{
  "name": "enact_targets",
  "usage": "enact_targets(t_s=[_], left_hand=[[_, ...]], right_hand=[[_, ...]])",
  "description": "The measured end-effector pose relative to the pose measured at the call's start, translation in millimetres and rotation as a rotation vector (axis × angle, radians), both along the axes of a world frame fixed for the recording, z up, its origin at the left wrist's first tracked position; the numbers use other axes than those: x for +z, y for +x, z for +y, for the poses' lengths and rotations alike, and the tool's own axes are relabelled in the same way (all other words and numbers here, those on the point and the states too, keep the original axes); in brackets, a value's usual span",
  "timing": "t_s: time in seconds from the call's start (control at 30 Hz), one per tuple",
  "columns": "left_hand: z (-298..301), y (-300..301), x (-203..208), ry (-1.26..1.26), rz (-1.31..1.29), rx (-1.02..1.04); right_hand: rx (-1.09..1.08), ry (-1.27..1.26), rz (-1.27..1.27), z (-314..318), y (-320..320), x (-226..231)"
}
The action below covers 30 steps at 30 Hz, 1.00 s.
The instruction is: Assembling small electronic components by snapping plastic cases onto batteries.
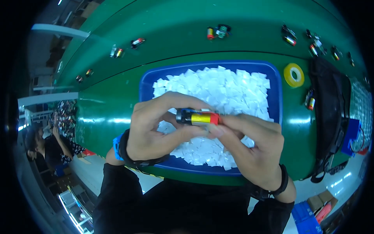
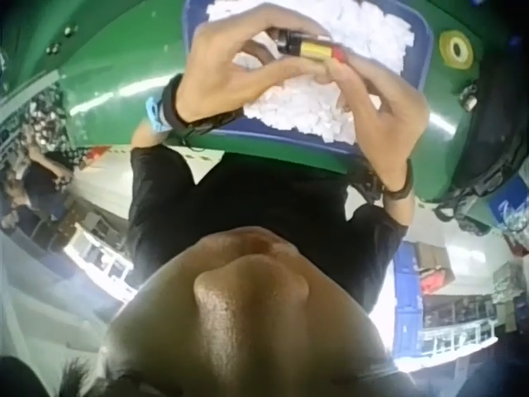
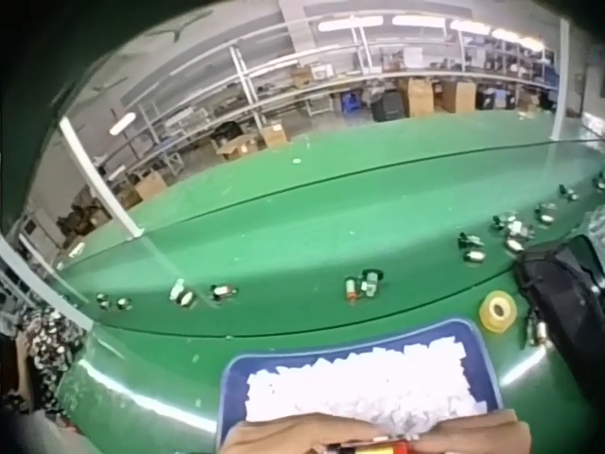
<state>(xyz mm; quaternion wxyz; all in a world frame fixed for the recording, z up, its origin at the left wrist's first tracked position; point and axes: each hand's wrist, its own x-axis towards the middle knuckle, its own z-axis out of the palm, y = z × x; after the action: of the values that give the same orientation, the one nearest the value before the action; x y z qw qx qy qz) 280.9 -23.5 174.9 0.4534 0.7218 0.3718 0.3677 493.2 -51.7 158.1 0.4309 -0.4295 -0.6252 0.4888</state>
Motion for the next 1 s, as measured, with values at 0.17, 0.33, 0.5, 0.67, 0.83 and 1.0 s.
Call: enact_targets(t_s=[0.17, 0.33, 0.5, 0.67, 0.83, 1.0], left_hand=[[42.9, -23.4, -3.8, -0.343, 0.071, 0.110], [145.6, -95.8, -43.0, -0.244, 0.412, 0.276], [190.1, -170.3, -106.8, 0.009, 0.703, 0.506], [181.8, -303.2, -117.5, 0.185, 0.577, 0.893], [163.4, -311.4, -130.3, -0.061, 0.713, 0.991], [122.2, -230.4, -82.3, 0.056, 0.231, 0.739]], right_hand=[[0.068, -0.028, -0.045, -0.5, -5.5, -5.3], [0.138, 0.003, -0.085, -0.9, -4.2, -7.4], [0.108, 0.027, -0.100, -0.5, 7.0, -11.9], [0.125, 0.077, -0.097, 1.0, 3.2, -14.8], [0.126, 0.105, -0.117, 2.2, 7.6, -16.7], [0.168, 0.070, -0.161, 5.0, 9.3, -15.5]])
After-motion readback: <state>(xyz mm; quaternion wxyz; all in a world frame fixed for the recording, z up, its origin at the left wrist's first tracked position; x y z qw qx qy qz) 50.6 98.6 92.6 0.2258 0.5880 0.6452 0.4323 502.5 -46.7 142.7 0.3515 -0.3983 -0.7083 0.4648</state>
